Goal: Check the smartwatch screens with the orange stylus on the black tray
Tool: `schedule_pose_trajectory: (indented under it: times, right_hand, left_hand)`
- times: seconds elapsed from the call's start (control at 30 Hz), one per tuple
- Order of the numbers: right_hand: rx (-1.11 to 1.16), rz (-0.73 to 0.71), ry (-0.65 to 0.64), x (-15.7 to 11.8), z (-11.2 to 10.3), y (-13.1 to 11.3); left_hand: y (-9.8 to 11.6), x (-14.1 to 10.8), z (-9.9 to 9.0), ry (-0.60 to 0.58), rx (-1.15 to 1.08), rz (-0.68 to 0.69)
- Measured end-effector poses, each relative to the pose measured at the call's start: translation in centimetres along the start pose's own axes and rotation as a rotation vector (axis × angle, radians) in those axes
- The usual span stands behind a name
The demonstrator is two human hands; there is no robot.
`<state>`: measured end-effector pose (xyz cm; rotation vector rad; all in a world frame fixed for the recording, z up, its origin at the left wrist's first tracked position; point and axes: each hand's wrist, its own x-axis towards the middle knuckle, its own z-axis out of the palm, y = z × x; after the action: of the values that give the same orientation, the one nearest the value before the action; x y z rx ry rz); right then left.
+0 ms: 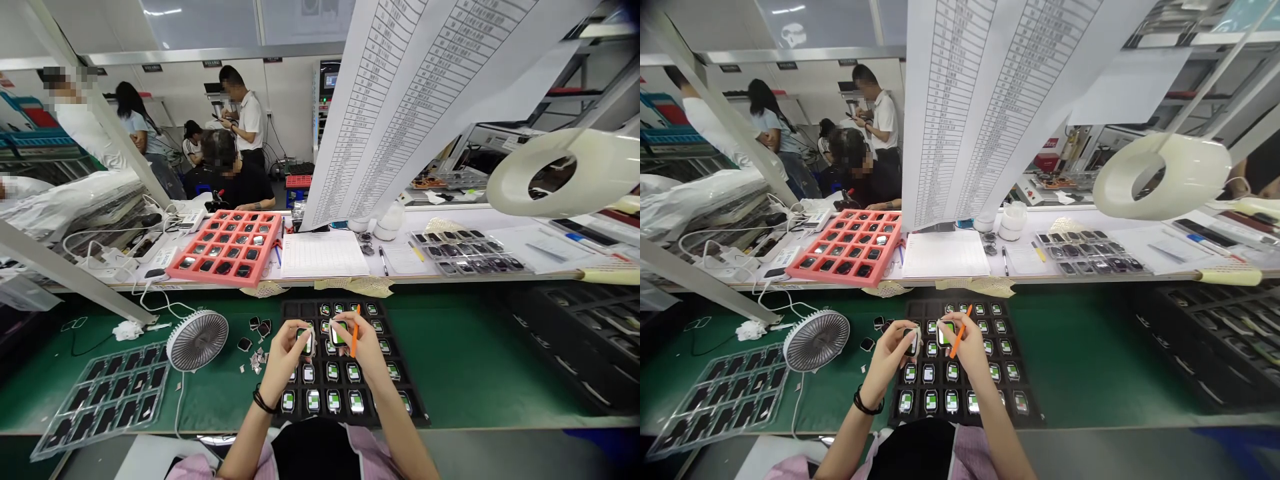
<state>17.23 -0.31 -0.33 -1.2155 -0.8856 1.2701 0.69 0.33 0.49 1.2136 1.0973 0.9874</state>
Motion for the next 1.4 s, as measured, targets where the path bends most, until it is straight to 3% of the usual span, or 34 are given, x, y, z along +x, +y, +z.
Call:
schedule_pose_trajectory:
  times: [0.17, 0.47, 0.6, 0.93, 1.1, 1.4]
  right_hand:
    - [-0.045, -0.039, -0.079, -0.1, -0.3, 0.4]
    - [-0.074, -0.114, -0.175, -0.1, -0.9, 0.9]
    - [-0.069, -0.100, -0.188, 0.0, -1.0, 1.0]
    - [-0.032, -0.047, -0.086, -0.2, -0.6, 0.5]
    - [-0.039, 0.007, -0.122, -0.2, -0.7, 0.3]
    - [-0.036, 0.016, -0.118, 0.0, -0.9, 0.5]
  left_hand:
    - [0.1, -0.1, -0.1, -0.004, 0.027, -0.005]
    - [-0.3, 0.0, -0.5, -0.146, 0.026, 0.067]
    - [-0.5, 0.0, -0.7, -0.122, 0.042, 0.029]
    - [-0.8, 0.2, -0.6, -0.111, -0.013, 0.030]
    - [-0.7, 0.4, -0.7, -0.047, 0.032, 0.023]
    - [-0.7, 0.3, -0.6, -0.064, 0.024, 0.045]
